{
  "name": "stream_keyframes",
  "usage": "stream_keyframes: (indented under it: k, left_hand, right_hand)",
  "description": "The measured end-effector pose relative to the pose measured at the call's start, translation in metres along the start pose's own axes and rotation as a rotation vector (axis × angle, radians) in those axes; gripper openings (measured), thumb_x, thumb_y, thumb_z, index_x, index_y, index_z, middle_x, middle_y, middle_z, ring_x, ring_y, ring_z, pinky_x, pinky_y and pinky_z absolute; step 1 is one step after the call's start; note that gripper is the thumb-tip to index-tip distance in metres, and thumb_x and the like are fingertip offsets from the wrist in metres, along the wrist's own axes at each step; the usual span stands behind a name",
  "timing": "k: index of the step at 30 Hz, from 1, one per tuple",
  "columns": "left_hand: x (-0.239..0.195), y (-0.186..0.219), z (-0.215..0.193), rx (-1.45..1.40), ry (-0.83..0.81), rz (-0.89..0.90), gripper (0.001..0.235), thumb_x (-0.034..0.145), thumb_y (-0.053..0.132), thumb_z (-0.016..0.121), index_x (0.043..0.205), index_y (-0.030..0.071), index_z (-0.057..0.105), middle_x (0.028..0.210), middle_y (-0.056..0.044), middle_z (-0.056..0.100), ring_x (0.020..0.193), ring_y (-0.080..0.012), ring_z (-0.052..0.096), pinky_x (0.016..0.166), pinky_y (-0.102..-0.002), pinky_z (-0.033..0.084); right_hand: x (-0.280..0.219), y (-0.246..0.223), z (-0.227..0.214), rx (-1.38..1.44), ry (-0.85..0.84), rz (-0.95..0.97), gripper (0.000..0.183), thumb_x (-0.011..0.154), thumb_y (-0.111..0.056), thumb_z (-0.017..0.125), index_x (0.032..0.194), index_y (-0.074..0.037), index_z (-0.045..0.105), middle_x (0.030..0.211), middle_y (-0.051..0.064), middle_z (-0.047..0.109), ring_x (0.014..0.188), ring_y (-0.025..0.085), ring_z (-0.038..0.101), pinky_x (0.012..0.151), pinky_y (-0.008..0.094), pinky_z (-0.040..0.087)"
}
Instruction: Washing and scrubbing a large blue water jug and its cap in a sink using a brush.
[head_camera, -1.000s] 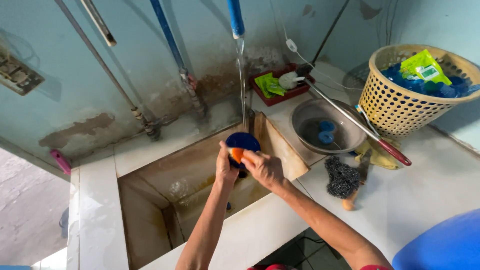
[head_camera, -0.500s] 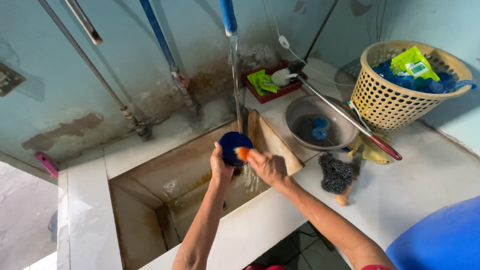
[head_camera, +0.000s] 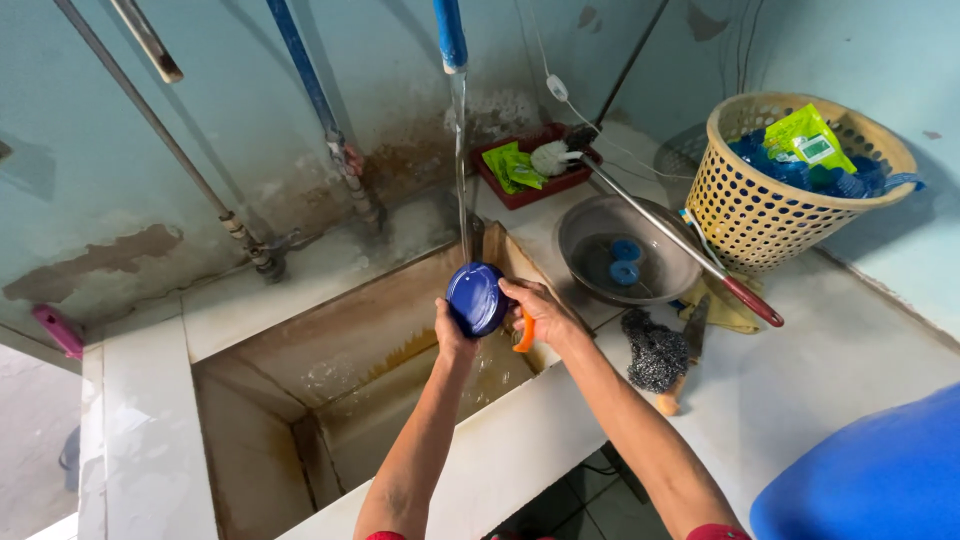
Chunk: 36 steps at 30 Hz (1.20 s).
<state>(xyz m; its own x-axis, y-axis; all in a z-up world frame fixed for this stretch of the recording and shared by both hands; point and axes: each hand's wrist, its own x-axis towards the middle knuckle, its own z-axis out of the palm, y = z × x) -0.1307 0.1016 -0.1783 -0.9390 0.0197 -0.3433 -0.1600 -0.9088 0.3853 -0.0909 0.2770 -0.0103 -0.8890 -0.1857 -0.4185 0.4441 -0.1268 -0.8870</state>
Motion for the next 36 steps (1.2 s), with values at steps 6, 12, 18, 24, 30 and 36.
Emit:
stream_keyframes:
  k: [6,12,18,24,30,36]
  left_hand:
    - [-0.086,0.029,0.102,0.37,0.202,-0.065,0.075,0.088,0.073,0.039,0.138,0.018,0.052,0.128,-0.008,0.062,0.112,-0.0303,0.062,0.096,-0.062,0.049]
    - [-0.077,0.044,0.07,0.012,-0.334,-0.135,0.091,0.09,0.087,0.049,0.133,0.008,0.06,0.127,-0.015,0.064,0.116,-0.0351,0.062,0.101,-0.059,0.05]
    - [-0.122,0.071,0.113,-0.018,-0.232,-0.143,0.088,0.076,0.084,0.055,0.126,0.012,0.064,0.12,-0.011,0.07,0.108,-0.0316,0.066,0.094,-0.057,0.052]
    - [-0.108,0.077,0.102,0.036,-0.223,-0.001,0.075,0.083,0.069,0.062,0.132,0.013,0.062,0.12,-0.01,0.069,0.107,-0.0274,0.066,0.093,-0.046,0.054]
    - [-0.111,0.076,0.115,0.368,-0.293,0.119,0.065,0.091,0.054,0.066,0.14,0.013,0.06,0.12,-0.006,0.068,0.105,-0.0197,0.064,0.093,-0.035,0.053]
    - [-0.112,0.066,0.107,0.62,-0.216,-0.004,0.059,0.087,0.054,0.064,0.129,0.012,0.066,0.102,-0.005,0.07,0.085,-0.0158,0.064,0.073,-0.03,0.05]
  right_hand:
    - [0.004,0.022,0.026,-0.342,-0.016,-0.437,0.026,0.095,-0.037,0.074,0.091,-0.012,0.071,0.073,-0.003,0.054,0.064,0.01,0.049,0.054,0.03,0.04]
    - [-0.043,0.007,0.05,-0.989,0.034,-0.967,0.02,0.094,-0.026,0.071,0.092,-0.007,0.071,0.091,0.01,0.067,0.08,0.03,0.067,0.068,0.043,0.053]
    - [-0.068,-0.021,0.037,-0.815,0.056,-0.819,0.042,0.096,-0.023,0.063,0.134,-0.007,0.054,0.112,0.013,0.071,0.089,0.033,0.071,0.071,0.043,0.055]
    - [-0.064,-0.006,0.008,-1.025,0.046,-0.837,0.021,0.097,-0.024,0.063,0.111,-0.01,0.07,0.096,0.012,0.077,0.077,0.03,0.074,0.067,0.039,0.057]
    - [-0.038,0.022,0.012,-0.989,0.123,-0.692,0.017,0.091,-0.023,0.067,0.1,-0.009,0.071,0.079,0.014,0.072,0.066,0.03,0.07,0.062,0.041,0.055]
    - [0.001,-0.003,-0.006,-1.442,0.2,-0.749,0.021,0.099,-0.025,0.056,0.085,-0.011,0.065,0.073,0.01,0.069,0.061,0.028,0.066,0.053,0.042,0.053]
